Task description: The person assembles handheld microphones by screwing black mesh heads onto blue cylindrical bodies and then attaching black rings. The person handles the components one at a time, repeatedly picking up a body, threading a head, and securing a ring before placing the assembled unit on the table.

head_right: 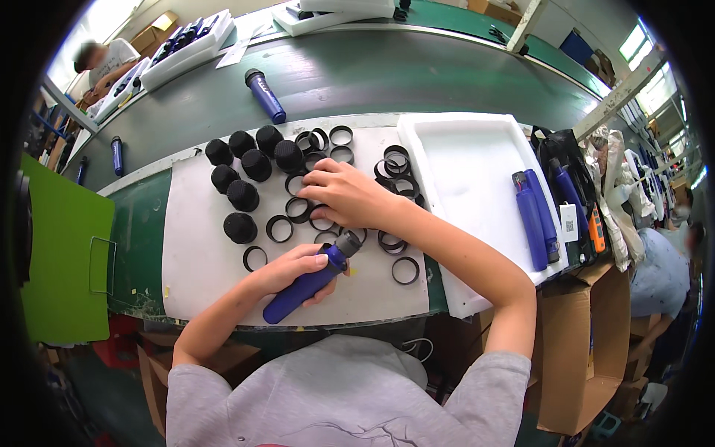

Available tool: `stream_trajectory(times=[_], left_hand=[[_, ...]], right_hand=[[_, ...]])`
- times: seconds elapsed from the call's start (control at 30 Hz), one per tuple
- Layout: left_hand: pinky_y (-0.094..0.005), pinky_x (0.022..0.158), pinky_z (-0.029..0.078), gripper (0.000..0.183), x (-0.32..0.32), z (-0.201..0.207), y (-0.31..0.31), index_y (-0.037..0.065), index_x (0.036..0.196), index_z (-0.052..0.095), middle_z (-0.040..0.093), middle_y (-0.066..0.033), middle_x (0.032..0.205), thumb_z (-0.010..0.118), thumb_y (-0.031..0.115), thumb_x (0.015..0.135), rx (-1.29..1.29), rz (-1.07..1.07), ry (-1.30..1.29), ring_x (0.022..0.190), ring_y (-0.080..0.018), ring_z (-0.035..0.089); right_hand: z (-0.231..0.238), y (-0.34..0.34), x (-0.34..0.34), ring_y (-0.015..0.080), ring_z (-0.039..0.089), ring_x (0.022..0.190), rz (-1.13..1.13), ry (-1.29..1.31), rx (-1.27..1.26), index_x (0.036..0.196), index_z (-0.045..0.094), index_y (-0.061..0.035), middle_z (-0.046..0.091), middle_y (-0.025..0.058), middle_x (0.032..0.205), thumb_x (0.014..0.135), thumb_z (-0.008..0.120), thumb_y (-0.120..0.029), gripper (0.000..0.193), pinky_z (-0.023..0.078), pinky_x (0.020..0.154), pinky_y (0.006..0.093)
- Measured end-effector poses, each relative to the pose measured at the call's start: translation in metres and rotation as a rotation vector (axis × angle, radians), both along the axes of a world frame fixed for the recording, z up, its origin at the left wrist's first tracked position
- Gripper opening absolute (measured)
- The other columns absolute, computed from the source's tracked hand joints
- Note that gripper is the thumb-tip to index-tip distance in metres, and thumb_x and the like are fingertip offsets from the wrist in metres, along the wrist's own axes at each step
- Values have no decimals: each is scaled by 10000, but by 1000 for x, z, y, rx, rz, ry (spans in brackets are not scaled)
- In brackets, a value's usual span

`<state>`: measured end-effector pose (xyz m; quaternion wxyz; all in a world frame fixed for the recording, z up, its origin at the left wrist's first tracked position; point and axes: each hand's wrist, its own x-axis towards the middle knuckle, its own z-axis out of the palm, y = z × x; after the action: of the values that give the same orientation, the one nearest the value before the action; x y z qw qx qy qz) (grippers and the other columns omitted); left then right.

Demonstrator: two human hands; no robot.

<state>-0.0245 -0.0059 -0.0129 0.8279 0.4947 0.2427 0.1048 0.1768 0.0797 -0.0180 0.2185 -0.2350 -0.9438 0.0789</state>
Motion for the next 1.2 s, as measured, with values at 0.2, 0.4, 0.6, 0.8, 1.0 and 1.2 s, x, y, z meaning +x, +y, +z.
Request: stream_trajectory(times=[0.2, 0.4, 0.6, 0.8, 1.0, 1.2], left_hand=[[-269, 500, 452, 463, -1, 1, 0, -1, 1164, 559, 584, -53, 723, 484, 437, 1035, -8, -16, 4, 541, -125, 564], [-273, 503, 455, 477, 0, -1, -2, -2, 1163, 560, 592, -48, 742, 489, 452, 1034, 6, -22, 6, 553, -123, 568], [-274, 513, 458, 505, -2, -3, -1, -16, 1201, 554, 601, -69, 747, 499, 449, 1012, 6, -34, 24, 557, -129, 566], [-275, 493, 449, 527, -2, -1, -2, -28, 1190, 545, 593, -79, 730, 501, 464, 1005, 4, -20, 6, 538, -134, 561], [-271, 502, 454, 488, -4, -1, 1, -13, 1166, 552, 592, -67, 723, 493, 450, 1026, -30, 43, -25, 537, -131, 567], [-270, 486, 450, 479, -3, -3, 2, -4, 1153, 537, 585, -75, 707, 493, 455, 1021, -39, 73, -52, 532, -134, 563]], right_hand=[[3, -3, -1, 313, 546, 1173, -13, -9, -5, 1127, 678, -80, 640, 87, 1170, 839, 769, -208, 328, 486, 994, 422], [5, 10, 2, 317, 573, 1123, -110, 165, -68, 1084, 682, -72, 636, 94, 1126, 845, 744, -142, 256, 499, 952, 408], [20, 32, -20, 334, 551, 1177, -183, 202, 110, 1298, 595, -105, 615, 117, 1234, 830, 750, -160, 495, 436, 1022, 456], [18, 49, -38, 326, 558, 1210, -177, 85, 80, 1267, 578, -75, 635, 128, 1198, 751, 812, -175, 575, 409, 1040, 452], [42, 14, -4, 277, 642, 1022, -261, 299, -232, 1207, 584, -42, 662, 136, 1092, 756, 842, -214, 548, 490, 921, 393], [75, -33, 55, 172, 656, 1001, -291, 279, -768, 1253, 574, -19, 679, 114, 1113, 808, 836, -182, 542, 518, 850, 319]])
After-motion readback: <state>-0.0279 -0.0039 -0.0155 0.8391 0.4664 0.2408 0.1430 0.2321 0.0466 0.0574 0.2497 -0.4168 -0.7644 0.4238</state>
